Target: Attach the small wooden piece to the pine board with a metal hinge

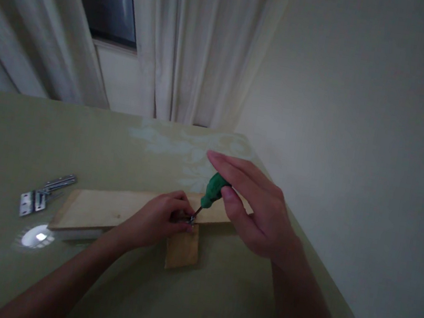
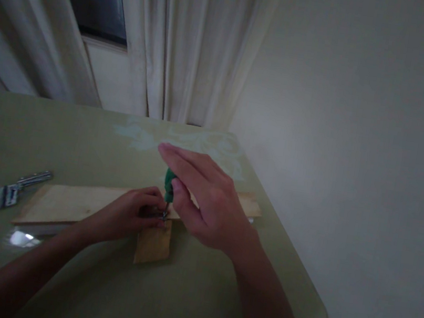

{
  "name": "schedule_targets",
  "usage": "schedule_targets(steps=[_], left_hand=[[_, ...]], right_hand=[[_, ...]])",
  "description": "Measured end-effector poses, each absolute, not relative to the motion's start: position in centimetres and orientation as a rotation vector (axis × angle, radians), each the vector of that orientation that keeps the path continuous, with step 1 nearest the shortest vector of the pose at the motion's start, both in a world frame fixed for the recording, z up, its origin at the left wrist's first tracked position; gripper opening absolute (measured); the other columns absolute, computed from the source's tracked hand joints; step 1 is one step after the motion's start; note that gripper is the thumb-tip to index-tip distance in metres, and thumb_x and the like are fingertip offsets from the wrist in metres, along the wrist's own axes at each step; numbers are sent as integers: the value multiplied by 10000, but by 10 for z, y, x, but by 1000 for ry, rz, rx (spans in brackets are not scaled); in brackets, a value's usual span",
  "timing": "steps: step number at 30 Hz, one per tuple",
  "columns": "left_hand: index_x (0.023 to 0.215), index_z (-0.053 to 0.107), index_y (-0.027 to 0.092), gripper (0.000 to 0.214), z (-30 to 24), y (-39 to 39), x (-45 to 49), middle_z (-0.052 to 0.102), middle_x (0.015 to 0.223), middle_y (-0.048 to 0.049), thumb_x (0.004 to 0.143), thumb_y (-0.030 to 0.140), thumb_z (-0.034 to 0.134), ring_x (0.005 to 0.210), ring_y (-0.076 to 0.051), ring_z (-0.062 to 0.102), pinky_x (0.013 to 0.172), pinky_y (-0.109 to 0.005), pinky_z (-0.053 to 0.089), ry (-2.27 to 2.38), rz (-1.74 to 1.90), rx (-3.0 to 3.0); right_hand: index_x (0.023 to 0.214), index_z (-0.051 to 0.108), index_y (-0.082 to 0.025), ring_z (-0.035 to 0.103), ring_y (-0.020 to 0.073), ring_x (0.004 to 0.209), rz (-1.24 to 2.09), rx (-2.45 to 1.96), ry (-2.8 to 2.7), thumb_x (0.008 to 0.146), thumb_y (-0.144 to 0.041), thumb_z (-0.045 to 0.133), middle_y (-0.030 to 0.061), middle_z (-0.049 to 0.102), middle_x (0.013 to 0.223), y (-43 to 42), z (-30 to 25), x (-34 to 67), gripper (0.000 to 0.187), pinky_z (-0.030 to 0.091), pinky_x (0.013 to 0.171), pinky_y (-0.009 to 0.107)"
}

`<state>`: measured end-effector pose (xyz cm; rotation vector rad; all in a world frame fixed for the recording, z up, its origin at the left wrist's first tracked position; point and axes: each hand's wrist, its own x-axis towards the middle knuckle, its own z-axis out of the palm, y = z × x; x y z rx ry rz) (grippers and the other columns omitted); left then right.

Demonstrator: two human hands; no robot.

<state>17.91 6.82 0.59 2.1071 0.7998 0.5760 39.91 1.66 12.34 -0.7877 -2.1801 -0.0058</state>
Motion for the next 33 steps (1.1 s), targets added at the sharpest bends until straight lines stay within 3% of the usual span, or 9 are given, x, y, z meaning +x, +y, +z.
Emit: schedule_targets(steps=[5, 10, 12, 15, 18, 21, 24, 27, 33], left_hand=[[953, 759, 222, 96, 4, 69, 180, 654, 985, -2, 909, 301, 792, 789, -146, 621, 699, -260, 443, 797, 590, 2101], [946, 754, 216, 90, 7, 68, 180, 645, 968, 2, 903, 284, 793, 785, -146, 610, 706, -263, 434, 809, 579, 2122], [956, 754, 217, 90, 8, 68, 180, 641, 970, 5, 899, 272, 796, 778, -143, 597, 699, -262, 423, 815, 571, 2130], [964, 748, 218, 95, 9, 68, 180, 636, 967, 8, 899, 270, 794, 767, -140, 581, 690, -260, 412, 817, 572, 2130], [940, 741, 216, 105, 9, 67, 180, 629, 958, 9, 896, 290, 800, 754, -136, 575, 680, -258, 408, 815, 566, 2125], [944, 738, 216, 112, 10, 67, 180, 635, 972, 3, 899, 303, 794, 770, -141, 590, 693, -261, 422, 824, 549, 2108], [941, 737, 218, 111, 10, 67, 180, 635, 965, 2, 902, 310, 785, 767, -143, 588, 691, -266, 418, 837, 541, 2127], [956, 739, 222, 113, 8, 67, 180, 631, 933, 5, 901, 313, 779, 762, -146, 578, 686, -267, 407, 846, 553, 2151], [917, 728, 215, 134, 9, 68, 180, 630, 934, 1, 915, 345, 760, 754, -145, 567, 674, -267, 409, 820, 556, 2143]], right_hand=[[1341, 720, -231, 661, 197, 910, -183, -818, -2094, 993, -347, 739, 48, 697, 980, 15, 125, 400, 367, 582, 849, 347], [1552, 530, -220, 637, 214, 1250, 120, -781, -2224, 1090, -178, 471, 101, 657, 1411, 13, 127, 400, 468, 541, 1056, 390], [1433, 645, -229, 676, 196, 1004, -50, -799, -2165, 1067, -216, 576, 69, 732, 1121, 16, 123, 399, 373, 575, 897, 355], [1221, 761, -209, 594, 196, 769, -389, -822, -2041, 963, -313, 769, 26, 653, 807, 20, 119, 398, 278, 546, 747, 361], [1407, 666, -183, 666, 261, 1088, -262, -845, -2111, 1019, -266, 650, 121, 722, 1181, 18, 123, 401, 397, 559, 950, 433], [1563, 513, -219, 582, 246, 1381, 20, -835, -2191, 1060, -138, 457, 115, 608, 1509, 16, 128, 405, 513, 489, 1138, 437], [1455, 618, -213, 692, 207, 1094, -2, -810, -2153, 1064, -202, 567, 82, 739, 1209, 21, 125, 404, 394, 560, 969, 364], [1158, 766, -184, 614, 197, 775, -322, -808, -2039, 962, -329, 772, 34, 682, 825, 24, 119, 401, 244, 547, 770, 359], [1578, 490, -190, 639, 234, 1226, 78, -798, -2208, 1068, -187, 469, 120, 666, 1375, 15, 126, 399, 510, 529, 1045, 416]])
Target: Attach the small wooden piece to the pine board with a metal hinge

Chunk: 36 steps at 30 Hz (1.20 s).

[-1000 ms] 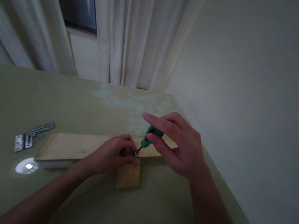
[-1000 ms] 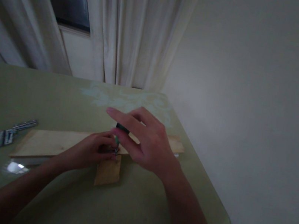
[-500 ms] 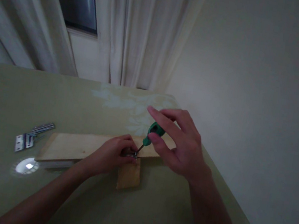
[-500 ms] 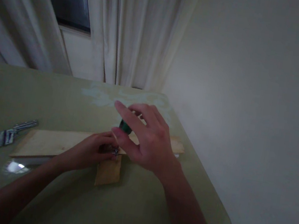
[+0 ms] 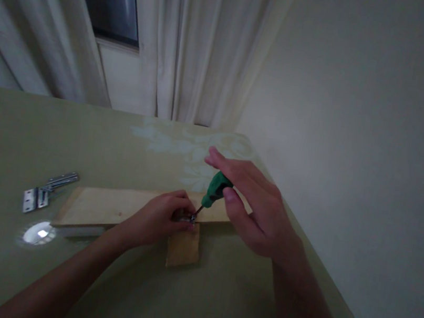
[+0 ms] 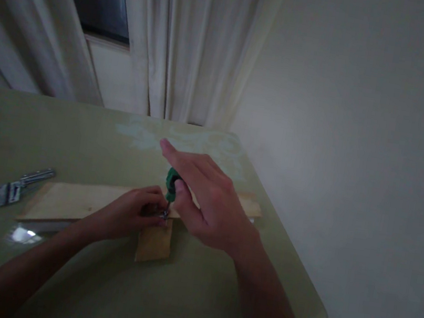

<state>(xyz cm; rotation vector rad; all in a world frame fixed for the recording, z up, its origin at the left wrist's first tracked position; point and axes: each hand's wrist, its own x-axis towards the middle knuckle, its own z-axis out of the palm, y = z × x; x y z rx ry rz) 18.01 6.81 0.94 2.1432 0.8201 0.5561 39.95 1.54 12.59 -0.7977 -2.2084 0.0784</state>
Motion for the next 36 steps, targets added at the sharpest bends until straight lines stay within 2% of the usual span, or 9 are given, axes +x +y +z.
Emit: schedule_targets(steps=[6, 11, 14, 18, 22, 25, 28, 31, 36], left_hand=[[983, 734, 221, 131, 6, 69, 180, 638, 946, -1, 920, 333, 757, 773, -153, 589, 688, -271, 420, 818, 566, 2137], [922, 725, 210, 127, 9, 68, 181, 620, 920, 11, 898, 312, 796, 763, -144, 566, 681, -263, 402, 818, 555, 2140], [920, 727, 208, 97, 10, 68, 181, 618, 914, 14, 890, 270, 796, 754, -140, 559, 680, -260, 396, 828, 547, 2138], [940, 729, 212, 102, 9, 68, 180, 624, 931, 10, 897, 282, 790, 767, -145, 564, 690, -262, 397, 826, 559, 2139], [950, 735, 211, 140, 10, 68, 180, 624, 930, 2, 910, 336, 783, 775, -153, 571, 692, -266, 401, 833, 541, 2131], [924, 725, 210, 139, 11, 68, 181, 615, 909, 10, 897, 328, 794, 758, -147, 561, 685, -264, 396, 833, 545, 2134], [925, 723, 215, 123, 9, 68, 181, 615, 908, 14, 891, 311, 792, 746, -143, 551, 677, -264, 386, 838, 549, 2135], [939, 722, 216, 134, 6, 69, 181, 613, 900, 16, 894, 326, 785, 742, -144, 544, 675, -265, 387, 835, 562, 2135], [942, 723, 209, 125, 6, 69, 180, 616, 911, 9, 912, 323, 767, 754, -145, 560, 681, -267, 404, 824, 556, 2144]], right_hand=[[1292, 721, -231, 617, 202, 773, -390, -803, -2100, 970, -357, 751, 32, 694, 838, 20, 119, 402, 347, 548, 755, 367], [1555, 528, -248, 617, 260, 1312, -2, -829, -2180, 1054, -205, 508, 111, 646, 1448, 18, 126, 404, 503, 516, 1095, 472], [1462, 614, -267, 697, 214, 1095, 57, -790, -2136, 1055, -232, 584, 69, 740, 1223, 22, 122, 401, 410, 576, 952, 394], [1101, 769, -218, 564, 188, 717, -512, -823, -1979, 933, -324, 794, 22, 614, 766, 25, 113, 399, 200, 507, 660, 338], [1325, 699, -199, 668, 277, 1051, -380, -862, -2092, 1013, -278, 604, 130, 718, 1160, 18, 120, 401, 336, 561, 895, 441], [1490, 585, -218, 626, 256, 1307, -61, -847, -2153, 1049, -162, 466, 118, 657, 1431, 16, 127, 402, 460, 517, 1086, 443], [1409, 636, -248, 697, 212, 1016, -89, -842, -2147, 1049, -247, 597, 59, 756, 1141, 19, 126, 403, 362, 559, 907, 367], [1178, 728, -214, 597, 187, 733, -447, -861, -2112, 970, -323, 750, 29, 703, 829, 19, 121, 402, 236, 499, 704, 337], [1478, 606, -136, 634, 264, 968, -351, -1025, -2197, 1052, -322, 539, 123, 684, 1043, 12, 127, 402, 469, 542, 840, 422]])
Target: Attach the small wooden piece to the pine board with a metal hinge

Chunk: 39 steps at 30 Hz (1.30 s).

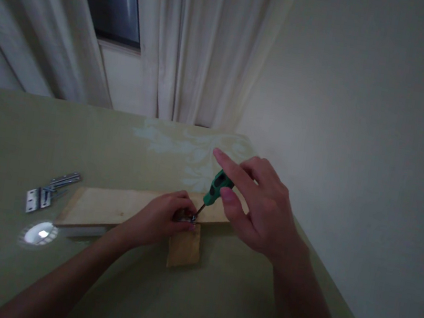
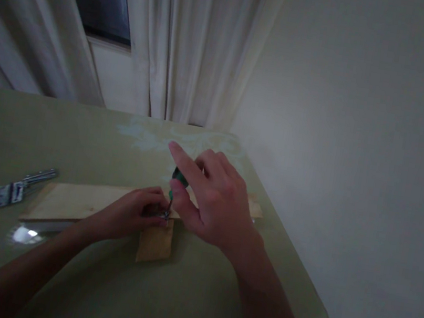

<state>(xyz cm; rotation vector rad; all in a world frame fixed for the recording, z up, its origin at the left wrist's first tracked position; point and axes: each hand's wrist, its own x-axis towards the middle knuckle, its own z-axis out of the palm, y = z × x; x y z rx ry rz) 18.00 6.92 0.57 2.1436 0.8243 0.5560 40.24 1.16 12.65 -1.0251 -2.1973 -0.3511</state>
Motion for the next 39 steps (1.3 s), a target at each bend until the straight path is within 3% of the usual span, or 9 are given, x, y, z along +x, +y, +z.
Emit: schedule_targets(steps=[4, 7, 12, 18, 21, 26, 29, 33, 39], left_hand=[[933, 718, 210, 123, 8, 69, 180, 607, 919, 11, 905, 314, 776, 754, -141, 563, 677, -264, 403, 824, 543, 2134], [924, 716, 213, 114, 9, 69, 180, 604, 914, 16, 905, 311, 772, 741, -138, 548, 667, -261, 393, 825, 556, 2131], [950, 733, 212, 121, 9, 68, 180, 610, 886, 19, 910, 319, 773, 735, -143, 540, 675, -269, 396, 832, 549, 2140], [925, 721, 208, 115, 11, 68, 181, 609, 921, 15, 899, 295, 792, 746, -136, 557, 676, -260, 399, 822, 547, 2130], [927, 714, 210, 112, 10, 69, 180, 607, 924, 17, 902, 291, 788, 747, -134, 557, 675, -256, 397, 822, 551, 2122], [963, 719, 213, 123, 6, 69, 179, 611, 916, 17, 905, 297, 787, 769, -144, 563, 687, -260, 397, 825, 558, 2135], [960, 725, 211, 114, 6, 69, 180, 621, 933, 12, 906, 289, 787, 774, -144, 568, 696, -262, 403, 817, 571, 2149], [927, 723, 208, 125, 8, 69, 180, 611, 925, 16, 912, 311, 793, 750, -134, 556, 677, -257, 397, 799, 561, 2138], [954, 739, 211, 120, 6, 69, 179, 621, 921, 12, 908, 310, 789, 750, -139, 557, 678, -259, 402, 823, 569, 2143]], right_hand=[[1577, 499, -216, 585, 255, 1347, 52, -926, -2208, 1077, -195, 435, 126, 599, 1480, 11, 131, 404, 505, 502, 1104, 443], [1484, 592, -270, 695, 200, 1022, -2, -863, -2177, 1067, -284, 590, 53, 743, 1142, 16, 125, 403, 417, 566, 909, 349], [1231, 727, -192, 570, 183, 671, -657, -867, -2080, 984, -355, 716, 24, 669, 752, 18, 116, 400, 296, 480, 651, 338], [1581, 472, -185, 582, 272, 1361, -50, -901, -2199, 1037, -187, 469, 153, 587, 1518, 15, 128, 404, 544, 507, 1103, 464], [1592, 462, -240, 685, 207, 1117, 134, -831, -2221, 1075, -243, 514, 90, 709, 1274, 20, 126, 407, 519, 568, 963, 375], [1200, 742, -172, 565, 161, 661, -450, -909, -2139, 983, -432, 732, 7, 616, 754, 24, 118, 407, 339, 470, 616, 301], [1467, 588, -108, 664, 245, 924, -337, -937, -2216, 1036, -414, 595, 122, 713, 1049, 18, 121, 404, 528, 553, 811, 385], [1669, 320, -213, 580, 251, 1365, 213, -834, -2234, 1079, -225, 429, 139, 499, 1607, 15, 127, 404, 600, 500, 1124, 447], [1411, 675, -197, 647, 166, 754, -110, -887, -2161, 1004, -371, 719, 12, 659, 842, 23, 116, 401, 445, 552, 729, 299]])
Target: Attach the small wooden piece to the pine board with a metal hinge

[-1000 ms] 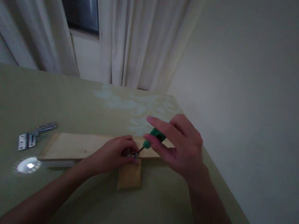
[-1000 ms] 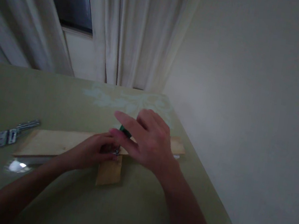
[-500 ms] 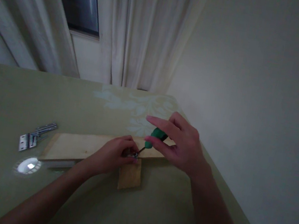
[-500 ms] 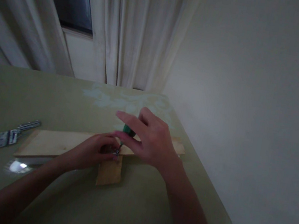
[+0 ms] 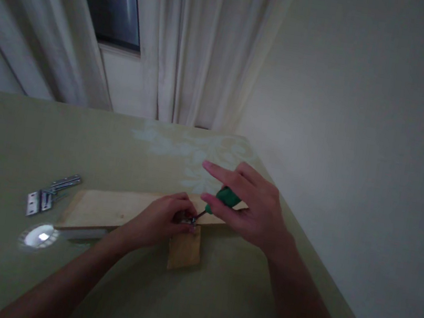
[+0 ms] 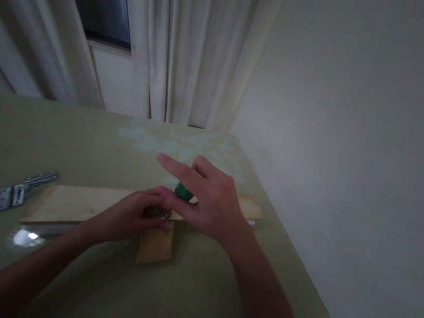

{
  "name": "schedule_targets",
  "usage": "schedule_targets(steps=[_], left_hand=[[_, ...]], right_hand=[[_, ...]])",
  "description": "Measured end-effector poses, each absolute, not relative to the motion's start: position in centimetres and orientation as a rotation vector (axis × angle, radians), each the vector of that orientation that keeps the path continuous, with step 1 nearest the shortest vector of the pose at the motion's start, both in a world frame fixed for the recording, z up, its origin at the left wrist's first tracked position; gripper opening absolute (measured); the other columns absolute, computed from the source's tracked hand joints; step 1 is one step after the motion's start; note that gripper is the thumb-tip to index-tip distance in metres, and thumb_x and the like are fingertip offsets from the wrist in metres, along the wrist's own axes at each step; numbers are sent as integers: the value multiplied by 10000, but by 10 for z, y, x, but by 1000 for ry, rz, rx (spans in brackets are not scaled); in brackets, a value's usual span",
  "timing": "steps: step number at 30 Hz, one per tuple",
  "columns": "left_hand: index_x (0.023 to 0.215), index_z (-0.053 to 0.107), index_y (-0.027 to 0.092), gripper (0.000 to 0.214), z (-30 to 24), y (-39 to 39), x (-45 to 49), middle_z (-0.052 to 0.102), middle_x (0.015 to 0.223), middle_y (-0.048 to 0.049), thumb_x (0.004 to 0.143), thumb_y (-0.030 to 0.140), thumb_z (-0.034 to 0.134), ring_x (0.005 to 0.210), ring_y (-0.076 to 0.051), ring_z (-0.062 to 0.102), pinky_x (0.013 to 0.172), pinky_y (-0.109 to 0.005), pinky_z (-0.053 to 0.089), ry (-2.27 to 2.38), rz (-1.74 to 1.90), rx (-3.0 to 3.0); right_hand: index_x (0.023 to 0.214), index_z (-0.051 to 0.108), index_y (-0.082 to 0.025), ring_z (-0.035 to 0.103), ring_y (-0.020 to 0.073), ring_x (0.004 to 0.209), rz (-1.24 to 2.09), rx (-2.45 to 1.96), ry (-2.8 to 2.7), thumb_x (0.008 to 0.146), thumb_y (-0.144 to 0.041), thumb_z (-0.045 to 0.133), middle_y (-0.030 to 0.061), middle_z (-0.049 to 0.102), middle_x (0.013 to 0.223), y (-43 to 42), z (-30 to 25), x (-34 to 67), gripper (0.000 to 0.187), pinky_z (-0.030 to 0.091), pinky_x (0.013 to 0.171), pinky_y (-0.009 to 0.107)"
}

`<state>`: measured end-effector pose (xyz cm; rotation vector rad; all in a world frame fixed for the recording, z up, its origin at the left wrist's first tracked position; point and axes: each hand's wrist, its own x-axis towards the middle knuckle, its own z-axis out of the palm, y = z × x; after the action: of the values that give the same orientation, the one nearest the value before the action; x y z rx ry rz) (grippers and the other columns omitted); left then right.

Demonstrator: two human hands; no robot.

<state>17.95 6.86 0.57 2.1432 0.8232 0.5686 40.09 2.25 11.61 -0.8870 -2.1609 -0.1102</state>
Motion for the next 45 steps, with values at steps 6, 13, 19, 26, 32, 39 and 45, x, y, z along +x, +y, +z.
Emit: schedule_targets(steps=[6, 13, 19, 26, 32, 39, 45], left_hand=[[956, 738, 213, 147, 7, 69, 180, 628, 938, 5, 902, 337, 794, 780, -151, 582, 700, -267, 417, 824, 556, 2137], [945, 729, 210, 100, 9, 69, 180, 628, 945, 9, 902, 285, 781, 767, -141, 564, 686, -259, 398, 814, 557, 2130], [990, 738, 214, 165, 5, 69, 180, 634, 935, 0, 921, 361, 768, 786, -154, 578, 704, -265, 415, 814, 572, 2119], [946, 729, 211, 109, 5, 69, 179, 608, 936, 12, 905, 297, 781, 763, -139, 569, 684, -257, 399, 817, 561, 2104], [985, 743, 218, 125, 3, 70, 179, 603, 907, 18, 906, 305, 785, 764, -144, 562, 688, -262, 397, 823, 565, 2118], [935, 723, 207, 115, 6, 69, 179, 603, 913, 15, 906, 306, 774, 771, -147, 571, 695, -270, 405, 816, 558, 2118], [983, 735, 220, 119, 5, 68, 180, 620, 925, 8, 904, 305, 759, 785, -158, 576, 706, -275, 412, 823, 563, 2103]], right_hand=[[1636, 411, -144, 620, 293, 1307, 149, -842, -2181, 1086, -367, 468, 173, 614, 1473, 16, 120, 401, 596, 538, 1062, 438], [1582, 497, -279, 745, 180, 963, 224, -832, -2109, 1044, -284, 645, 49, 773, 1148, 20, 117, 402, 557, 603, 870, 310], [1417, 645, -147, 714, 249, 1019, -112, -850, -2123, 1046, -368, 607, 124, 741, 1110, 19, 113, 396, 434, 590, 900, 389], [1663, 345, -319, 734, 185, 1138, 561, -761, -2087, 1055, -271, 631, 70, 711, 1378, 24, 115, 405, 673, 597, 968, 328], [1432, 648, -177, 701, 238, 937, -123, -894, -2148, 1013, -383, 686, 85, 740, 997, 23, 114, 401, 469, 582, 893, 399], [1672, 307, -351, 719, 181, 1141, 558, -738, -2139, 1071, -300, 602, 64, 686, 1412, 21, 116, 401, 671, 588, 999, 347], [1332, 699, -165, 697, 214, 879, -198, -894, -2107, 1018, -363, 674, 72, 736, 939, 21, 113, 397, 372, 576, 815, 350]])
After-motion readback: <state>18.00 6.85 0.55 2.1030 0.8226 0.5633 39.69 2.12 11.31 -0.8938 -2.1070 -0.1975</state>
